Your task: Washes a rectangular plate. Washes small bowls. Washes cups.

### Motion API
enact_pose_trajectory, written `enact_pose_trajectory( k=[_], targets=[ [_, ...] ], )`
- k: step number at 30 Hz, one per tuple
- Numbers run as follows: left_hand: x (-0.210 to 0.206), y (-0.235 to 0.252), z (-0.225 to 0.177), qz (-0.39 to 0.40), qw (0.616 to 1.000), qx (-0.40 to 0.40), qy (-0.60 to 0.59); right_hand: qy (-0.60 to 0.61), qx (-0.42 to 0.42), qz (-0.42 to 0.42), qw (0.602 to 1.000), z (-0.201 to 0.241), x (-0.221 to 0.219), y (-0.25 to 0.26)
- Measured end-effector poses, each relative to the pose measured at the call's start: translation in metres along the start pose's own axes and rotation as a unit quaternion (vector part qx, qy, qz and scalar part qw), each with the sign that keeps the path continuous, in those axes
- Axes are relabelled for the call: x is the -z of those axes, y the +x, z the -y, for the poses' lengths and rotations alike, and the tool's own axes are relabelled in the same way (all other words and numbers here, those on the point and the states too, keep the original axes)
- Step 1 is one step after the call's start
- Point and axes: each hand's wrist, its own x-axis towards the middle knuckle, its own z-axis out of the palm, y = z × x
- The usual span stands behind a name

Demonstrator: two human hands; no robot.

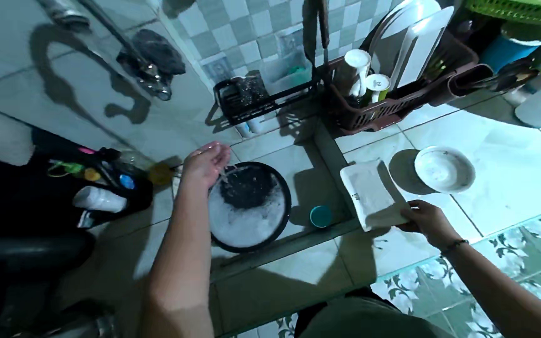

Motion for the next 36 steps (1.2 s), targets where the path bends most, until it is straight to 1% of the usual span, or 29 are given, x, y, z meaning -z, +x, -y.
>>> enact_pose_trajectory(
  k=[2, 5, 8, 11, 15, 17, 19, 20, 21, 22, 24, 25, 26, 27, 28, 30, 32, 34, 36],
  targets=[
    [0.001, 0.002, -0.004, 0.026, 1.0, -0.001, -0.013, 0.001, 0.015, 0.042, 0.999, 0.026, -0.031, -0.007],
    [0.0, 0.0, -0.009, 0.057, 0.998, 0.005, -0.012, -0.005, 0.049, 0.112, 0.993, 0.06, -0.091, -0.005],
    [0.002, 0.001, -0.01, 0.099, 0.995, -0.008, 0.026, -0.029, 0.081, 0.16, 0.983, 0.092, -0.151, -0.001],
    [0.006, 0.005, -0.01, 0.123, 0.989, -0.01, 0.086, -0.028, 0.105, 0.185, 0.977, 0.116, -0.197, 0.002],
    [0.014, 0.009, -0.014, 0.106, 0.986, -0.006, 0.132, 0.001, 0.118, 0.205, 0.972, 0.141, -0.237, 0.01],
    [0.018, 0.013, -0.017, 0.095, 0.984, -0.005, 0.153, 0.012, 0.111, 0.218, 0.97, 0.15, -0.249, 0.016],
    [0.022, 0.017, -0.019, 0.092, 0.975, -0.017, 0.201, 0.014, 0.108, 0.226, 0.968, 0.156, -0.259, 0.02],
    [0.024, 0.019, -0.019, 0.095, 0.964, -0.034, 0.247, 0.014, 0.105, 0.228, 0.968, 0.159, -0.263, 0.023],
    [0.027, 0.021, -0.02, 0.095, 0.943, -0.059, 0.314, 0.013, 0.106, 0.231, 0.967, 0.16, -0.266, 0.026],
    [0.028, 0.02, -0.024, 0.089, 0.908, -0.088, 0.401, 0.013, 0.108, 0.237, 0.966, 0.161, -0.269, 0.03],
    [0.029, 0.013, -0.031, 0.04, 0.82, -0.148, 0.552, 0.006, 0.114, 0.25, 0.961, 0.161, -0.275, 0.039],
    [0.03, 0.009, -0.033, 0.017, 0.788, -0.157, 0.594, -0.003, 0.118, 0.261, 0.958, 0.161, -0.277, 0.043],
    [0.032, 0.007, -0.035, 0.006, 0.772, -0.15, 0.618, -0.011, 0.117, 0.27, 0.956, 0.162, -0.278, 0.045],
    [0.035, 0.009, -0.036, 0.005, 0.77, -0.137, 0.623, -0.016, 0.118, 0.277, 0.954, 0.163, -0.28, 0.044],
    [0.04, 0.012, -0.034, 0.02, 0.782, -0.121, 0.611, -0.017, 0.124, 0.282, 0.951, 0.164, -0.283, 0.044],
    [0.051, 0.021, -0.031, 0.073, 0.822, -0.095, 0.556, 0.005, 0.144, 0.294, 0.945, 0.162, -0.291, 0.045],
    [0.057, 0.024, -0.031, 0.097, 0.843, -0.079, 0.524, 0.053, 0.153, 0.289, 0.944, 0.157, -0.303, 0.046],
    [0.056, 0.019, -0.034, 0.073, 0.853, -0.084, 0.51, 0.089, 0.12, 0.268, 0.952, 0.149, -0.317, 0.042],
    [0.056, 0.011, -0.041, 0.046, 0.86, -0.096, 0.498, 0.122, 0.065, 0.282, 0.949, 0.139, -0.329, 0.034]
  ],
)
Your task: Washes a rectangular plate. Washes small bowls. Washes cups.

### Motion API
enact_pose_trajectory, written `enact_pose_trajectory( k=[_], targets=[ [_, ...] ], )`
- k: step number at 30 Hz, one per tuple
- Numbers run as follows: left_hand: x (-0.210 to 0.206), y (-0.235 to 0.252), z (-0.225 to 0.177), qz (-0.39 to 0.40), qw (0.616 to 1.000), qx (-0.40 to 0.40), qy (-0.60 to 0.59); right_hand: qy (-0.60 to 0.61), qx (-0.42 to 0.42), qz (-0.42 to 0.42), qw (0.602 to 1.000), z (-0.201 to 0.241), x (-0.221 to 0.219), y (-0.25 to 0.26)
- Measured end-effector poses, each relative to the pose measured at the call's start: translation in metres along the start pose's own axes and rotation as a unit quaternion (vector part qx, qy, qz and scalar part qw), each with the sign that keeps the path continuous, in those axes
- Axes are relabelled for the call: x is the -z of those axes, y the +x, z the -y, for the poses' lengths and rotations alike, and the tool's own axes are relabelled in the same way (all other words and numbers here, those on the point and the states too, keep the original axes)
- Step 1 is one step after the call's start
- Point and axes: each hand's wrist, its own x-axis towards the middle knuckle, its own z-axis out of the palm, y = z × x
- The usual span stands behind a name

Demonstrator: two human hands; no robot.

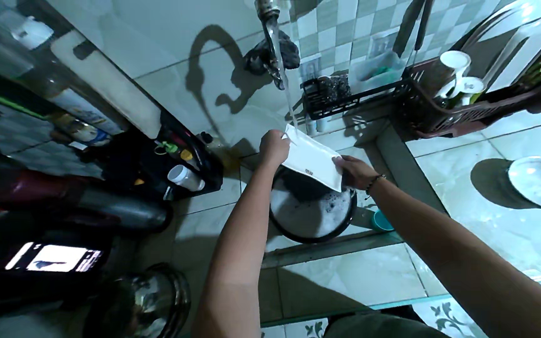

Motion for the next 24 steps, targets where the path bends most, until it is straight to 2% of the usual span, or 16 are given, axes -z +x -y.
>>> enact_pose_trajectory(
  k=[3, 4, 6, 9, 12, 13, 15, 17, 18, 19, 21, 23, 24],
  targets=[
    [0.001, -0.006, 0.01, -0.033, 0.998, -0.02, -0.048, 0.095, -0.034, 0.052, 0.994, -0.003, -0.025, -0.022],
    [-0.001, -0.007, 0.016, -0.038, 0.998, -0.026, -0.051, 0.131, -0.025, 0.05, 0.99, -0.003, -0.031, -0.025],
    [-0.013, -0.012, 0.024, -0.056, 0.998, -0.022, 0.01, 0.165, -0.008, -0.008, 0.986, 0.0, -0.042, -0.031],
    [-0.045, -0.019, 0.029, -0.072, 0.98, 0.0, 0.185, 0.116, 0.023, -0.078, 0.99, 0.006, -0.055, -0.04],
    [-0.083, -0.021, 0.029, -0.082, 0.977, 0.003, 0.197, 0.053, 0.064, -0.075, 0.994, 0.008, -0.065, -0.046],
    [-0.095, -0.027, 0.023, -0.067, 0.981, -0.014, 0.179, 0.042, 0.077, -0.068, 0.994, 0.008, -0.068, -0.048],
    [-0.114, -0.037, 0.013, -0.014, 0.985, -0.112, 0.133, 0.049, 0.099, -0.059, 0.992, 0.006, -0.071, -0.047],
    [-0.12, -0.039, 0.014, 0.041, 0.963, -0.223, 0.142, 0.055, 0.104, -0.077, 0.99, 0.003, -0.067, -0.047],
    [-0.119, -0.034, 0.02, 0.05, 0.957, -0.245, 0.149, 0.05, 0.093, -0.078, 0.991, 0.002, -0.065, -0.053],
    [-0.117, -0.027, 0.028, 0.041, 0.96, -0.23, 0.157, 0.051, 0.087, -0.079, 0.992, 0.0, -0.064, -0.057],
    [-0.113, -0.016, 0.042, -0.023, 0.979, -0.123, 0.16, 0.062, 0.089, -0.084, 0.991, -0.003, -0.068, -0.06],
    [-0.114, -0.011, 0.036, -0.091, 0.984, -0.021, 0.152, 0.074, 0.101, -0.071, 0.99, -0.006, -0.08, -0.059],
    [-0.118, -0.013, 0.028, -0.104, 0.985, 0.001, 0.14, 0.068, 0.105, -0.059, 0.99, -0.007, -0.085, -0.059]
  ],
)
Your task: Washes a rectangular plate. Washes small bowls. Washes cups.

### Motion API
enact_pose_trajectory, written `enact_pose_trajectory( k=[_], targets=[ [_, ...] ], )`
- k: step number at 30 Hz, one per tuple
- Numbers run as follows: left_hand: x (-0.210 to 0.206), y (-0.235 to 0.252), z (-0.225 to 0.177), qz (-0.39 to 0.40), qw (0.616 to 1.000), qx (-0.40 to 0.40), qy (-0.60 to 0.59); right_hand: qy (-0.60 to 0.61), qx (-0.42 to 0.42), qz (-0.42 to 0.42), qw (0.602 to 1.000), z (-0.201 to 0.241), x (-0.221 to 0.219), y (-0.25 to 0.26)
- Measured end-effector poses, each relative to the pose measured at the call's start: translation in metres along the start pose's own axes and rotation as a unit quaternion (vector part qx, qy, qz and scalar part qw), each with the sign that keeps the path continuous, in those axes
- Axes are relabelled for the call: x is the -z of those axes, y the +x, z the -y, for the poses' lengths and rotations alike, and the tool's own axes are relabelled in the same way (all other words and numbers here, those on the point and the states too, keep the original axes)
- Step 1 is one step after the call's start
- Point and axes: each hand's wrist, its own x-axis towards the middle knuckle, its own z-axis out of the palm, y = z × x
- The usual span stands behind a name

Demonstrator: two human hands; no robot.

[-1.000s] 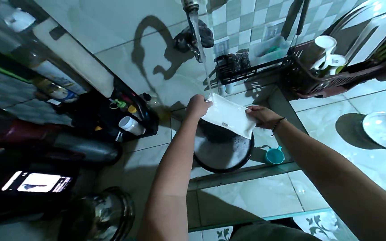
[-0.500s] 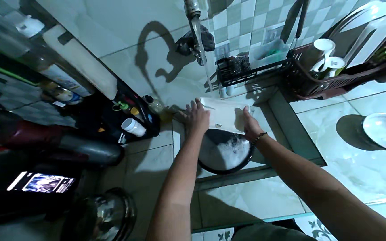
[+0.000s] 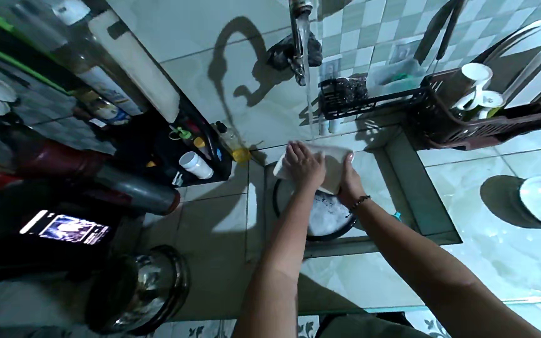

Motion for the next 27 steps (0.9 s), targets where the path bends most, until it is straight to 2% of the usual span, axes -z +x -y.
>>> enact_pose_trajectory(
  k=[2, 4, 7, 8, 10, 11, 13, 15, 17, 18, 20, 22, 23, 24, 27],
  targets=[
    [0.006, -0.014, -0.018, 0.045, 0.998, -0.037, -0.039, -0.023, 0.004, 0.016, 1.0, -0.001, -0.005, 0.001],
    [0.006, -0.029, -0.022, 0.085, 0.983, -0.151, -0.056, -0.051, 0.009, 0.019, 0.998, 0.002, -0.001, 0.003],
    [0.009, -0.044, -0.003, 0.109, 0.932, -0.332, -0.099, 0.026, 0.012, -0.022, 0.999, 0.002, 0.009, 0.02],
    [0.009, -0.047, 0.008, 0.111, 0.917, -0.369, -0.105, 0.053, 0.001, -0.056, 0.997, 0.002, 0.013, 0.025],
    [0.01, -0.046, 0.035, 0.07, 0.91, -0.394, -0.111, 0.045, -0.022, -0.064, 0.997, 0.004, 0.027, 0.022],
    [0.01, -0.041, 0.049, 0.047, 0.92, -0.378, -0.094, 0.036, -0.026, -0.066, 0.997, 0.006, 0.03, 0.02],
    [0.01, -0.024, 0.067, 0.028, 0.957, -0.288, -0.024, 0.037, -0.029, -0.073, 0.996, 0.004, 0.029, 0.015],
    [0.019, -0.011, 0.058, 0.066, 0.983, -0.168, 0.037, 0.045, -0.027, -0.056, 0.997, 0.0, 0.02, 0.01],
    [0.025, -0.009, 0.029, 0.089, 0.992, -0.083, 0.039, 0.051, -0.019, -0.032, 0.998, -0.001, 0.008, 0.007],
    [0.026, -0.012, 0.014, 0.1, 0.992, -0.07, 0.022, 0.043, -0.015, -0.023, 0.999, -0.001, 0.002, 0.006],
    [0.022, -0.021, -0.009, 0.121, 0.985, -0.118, -0.02, 0.014, -0.007, -0.005, 1.0, 0.001, -0.003, 0.004],
    [0.01, -0.021, -0.011, 0.116, 0.973, -0.195, -0.032, 0.003, 0.001, -0.014, 1.0, 0.0, -0.002, 0.008],
    [0.008, -0.017, -0.006, 0.113, 0.972, -0.205, -0.028, 0.011, 0.003, -0.018, 1.0, -0.001, 0.0, 0.011],
    [0.008, -0.011, 0.002, 0.111, 0.977, -0.183, -0.021, 0.023, 0.002, -0.016, 1.0, -0.001, 0.002, 0.011],
    [0.013, 0.004, 0.013, 0.063, 0.997, -0.037, 0.007, 0.031, 0.003, -0.022, 0.999, -0.003, -0.002, 0.008]
  ],
)
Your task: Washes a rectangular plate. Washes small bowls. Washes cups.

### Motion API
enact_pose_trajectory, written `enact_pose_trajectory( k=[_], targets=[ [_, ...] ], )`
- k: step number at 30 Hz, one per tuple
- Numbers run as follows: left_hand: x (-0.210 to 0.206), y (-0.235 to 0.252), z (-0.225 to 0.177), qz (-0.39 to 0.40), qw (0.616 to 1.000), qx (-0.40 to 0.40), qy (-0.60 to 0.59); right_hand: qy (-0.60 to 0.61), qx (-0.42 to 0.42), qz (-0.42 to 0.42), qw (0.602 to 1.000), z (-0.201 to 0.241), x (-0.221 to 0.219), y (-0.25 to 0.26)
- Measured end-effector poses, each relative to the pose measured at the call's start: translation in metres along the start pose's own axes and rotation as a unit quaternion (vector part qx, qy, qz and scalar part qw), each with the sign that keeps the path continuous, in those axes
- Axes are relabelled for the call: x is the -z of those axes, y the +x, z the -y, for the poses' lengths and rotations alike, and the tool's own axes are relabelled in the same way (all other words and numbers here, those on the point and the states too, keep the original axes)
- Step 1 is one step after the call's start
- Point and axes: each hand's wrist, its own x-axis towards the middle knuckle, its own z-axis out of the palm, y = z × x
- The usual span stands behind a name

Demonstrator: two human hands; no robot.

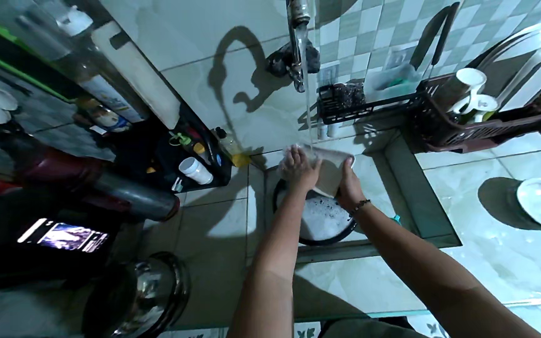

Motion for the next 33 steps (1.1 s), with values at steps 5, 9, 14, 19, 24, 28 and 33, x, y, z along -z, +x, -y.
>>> enact_pose_trajectory(
  k=[5, 9, 14, 19, 24, 28, 33],
  targets=[
    [-0.003, -0.02, -0.029, 0.043, 0.989, -0.124, -0.064, -0.024, 0.014, 0.026, 0.999, 0.004, -0.006, 0.016],
    [0.004, -0.04, -0.017, 0.053, 0.945, -0.314, -0.07, -0.022, -0.015, -0.027, 0.999, 0.015, 0.004, 0.026],
    [0.0, -0.045, 0.002, -0.112, 0.92, -0.346, -0.149, -0.033, -0.092, -0.034, 0.995, 0.05, 0.001, 0.029],
    [0.02, -0.028, 0.0, -0.185, 0.881, -0.153, -0.407, -0.186, -0.085, 0.111, 0.973, 0.088, -0.016, 0.033],
    [0.028, -0.003, 0.015, -0.152, 0.784, 0.001, -0.601, -0.259, 0.105, 0.103, 0.955, 0.114, -0.052, 0.042],
    [0.028, 0.002, 0.009, -0.111, 0.749, 0.052, -0.651, -0.308, 0.08, 0.174, 0.932, 0.136, -0.077, 0.046],
    [0.029, 0.005, 0.003, -0.077, 0.753, 0.049, -0.652, -0.472, 0.1, 0.182, 0.856, 0.15, -0.092, 0.053]
  ],
)
